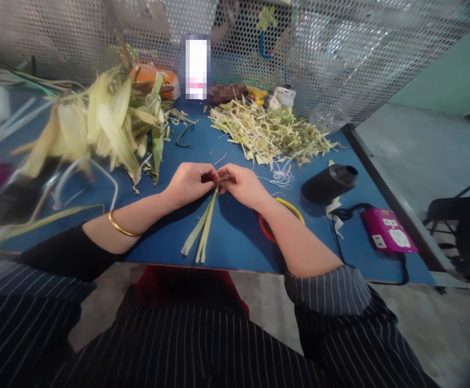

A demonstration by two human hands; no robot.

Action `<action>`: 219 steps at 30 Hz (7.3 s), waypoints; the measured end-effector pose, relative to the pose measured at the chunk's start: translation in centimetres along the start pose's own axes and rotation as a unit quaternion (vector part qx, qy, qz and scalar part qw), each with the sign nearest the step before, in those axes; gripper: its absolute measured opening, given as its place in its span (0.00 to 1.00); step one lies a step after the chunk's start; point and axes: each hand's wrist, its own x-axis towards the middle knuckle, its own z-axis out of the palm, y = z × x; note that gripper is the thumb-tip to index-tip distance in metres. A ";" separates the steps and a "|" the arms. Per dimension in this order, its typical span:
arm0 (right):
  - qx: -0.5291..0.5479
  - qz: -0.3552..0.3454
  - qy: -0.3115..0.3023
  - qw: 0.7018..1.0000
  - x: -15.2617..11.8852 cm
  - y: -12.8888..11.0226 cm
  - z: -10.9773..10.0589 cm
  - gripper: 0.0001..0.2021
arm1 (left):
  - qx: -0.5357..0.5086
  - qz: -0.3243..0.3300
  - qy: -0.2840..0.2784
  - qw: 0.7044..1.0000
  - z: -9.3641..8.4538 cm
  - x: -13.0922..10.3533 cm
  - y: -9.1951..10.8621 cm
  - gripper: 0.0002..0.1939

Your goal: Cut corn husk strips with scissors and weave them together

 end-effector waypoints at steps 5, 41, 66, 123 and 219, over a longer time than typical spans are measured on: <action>0.041 0.027 0.016 0.999 0.1 -0.2 0.2 0.14 | 0.071 0.089 0.050 0.992 0.3 -0.3 0.2 0.07; -0.038 -0.008 0.028 0.999 0.0 -0.8 -0.5 0.11 | 0.067 0.043 0.073 0.994 0.0 -0.4 1.0 0.06; -0.193 -0.069 0.042 0.978 -0.2 -1.4 -2.0 0.06 | -0.108 -0.163 0.091 0.976 -0.3 0.4 -0.7 0.08; -0.089 -0.058 -0.017 0.994 -0.6 -2.8 -1.3 0.06 | 0.066 -0.141 0.032 0.987 -1.9 -0.6 0.0 0.13; -0.014 -0.056 0.018 0.998 -0.4 -2.7 -1.2 0.11 | -0.388 -0.263 -0.062 0.881 -1.5 -0.3 -0.2 0.13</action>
